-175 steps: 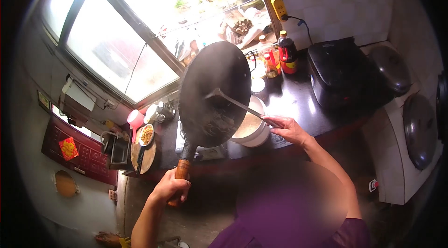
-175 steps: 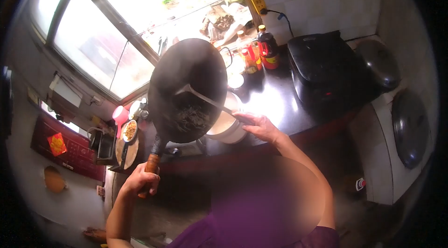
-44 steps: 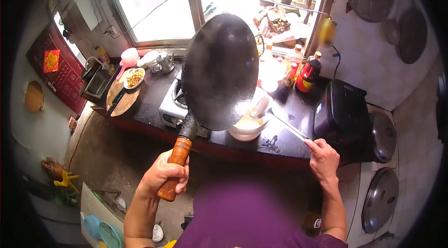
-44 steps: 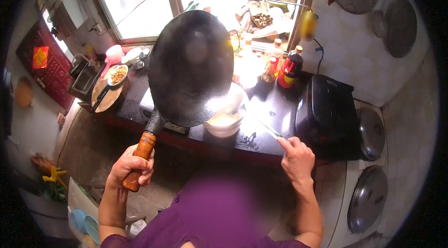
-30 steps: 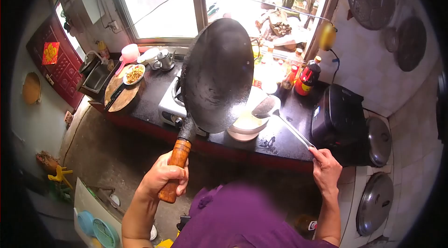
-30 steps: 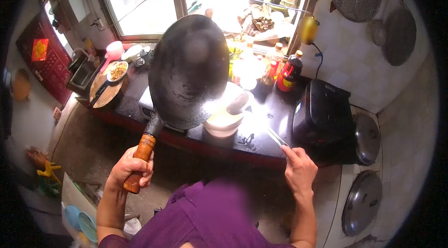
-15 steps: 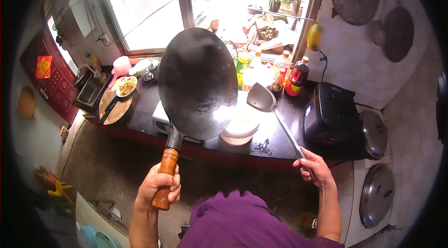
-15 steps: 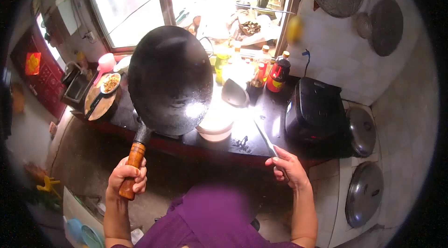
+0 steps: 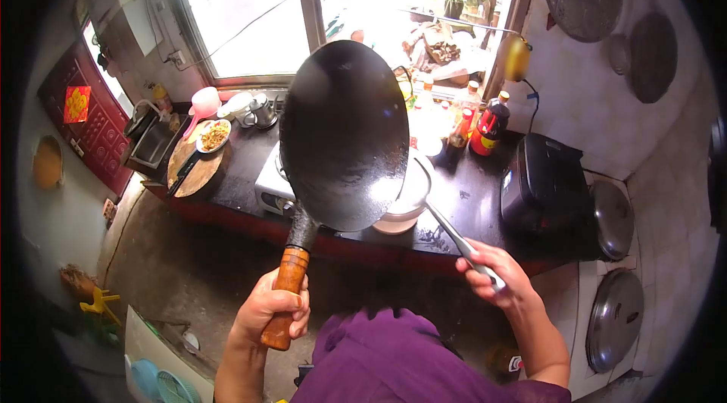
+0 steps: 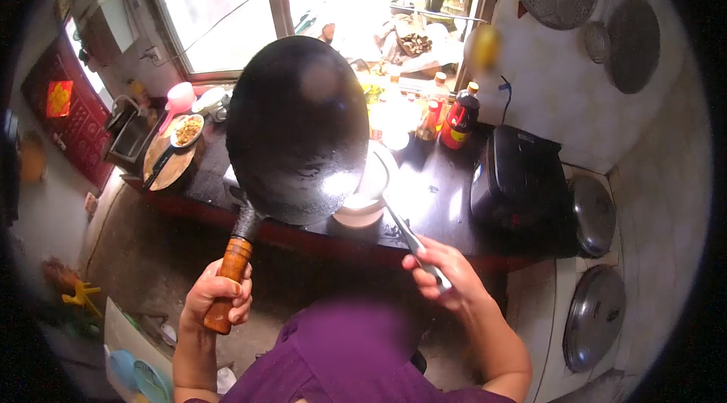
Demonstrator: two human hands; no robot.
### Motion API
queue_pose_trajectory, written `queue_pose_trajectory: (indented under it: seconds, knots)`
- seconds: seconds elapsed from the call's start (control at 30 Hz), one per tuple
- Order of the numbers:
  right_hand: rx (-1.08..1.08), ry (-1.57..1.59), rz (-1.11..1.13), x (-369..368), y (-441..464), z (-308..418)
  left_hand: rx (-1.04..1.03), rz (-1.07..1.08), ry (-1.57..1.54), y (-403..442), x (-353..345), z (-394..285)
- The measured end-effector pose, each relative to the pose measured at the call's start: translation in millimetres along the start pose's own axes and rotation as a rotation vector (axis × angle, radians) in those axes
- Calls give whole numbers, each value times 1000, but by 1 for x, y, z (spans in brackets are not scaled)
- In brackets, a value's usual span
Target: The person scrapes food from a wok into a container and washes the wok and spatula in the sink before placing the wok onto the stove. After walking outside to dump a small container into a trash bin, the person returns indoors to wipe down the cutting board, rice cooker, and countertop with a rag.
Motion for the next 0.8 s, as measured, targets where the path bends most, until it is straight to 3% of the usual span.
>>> queue_pose_trajectory:
  seconds: [0.27,0.53,0.8]
  knots:
    - [100,-79,-125,-2,-11,-3,2,-47,58,-2,-10,2]
    - [138,153,-78,-7,-40,-1,38,-53,149,-5,-12,2]
    - [143,6,-141,-9,-13,-21,7,-36,114,-4,-12,3]
Point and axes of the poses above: each hand's wrist, its own y-axis towards the middle knuckle, its own x-axis out of the back of the hand, z = x × y, the point moved 3 cm from there along y, towards the middle knuckle, and after that the axes turned 10 degrees about x, right-handed, at the moved point
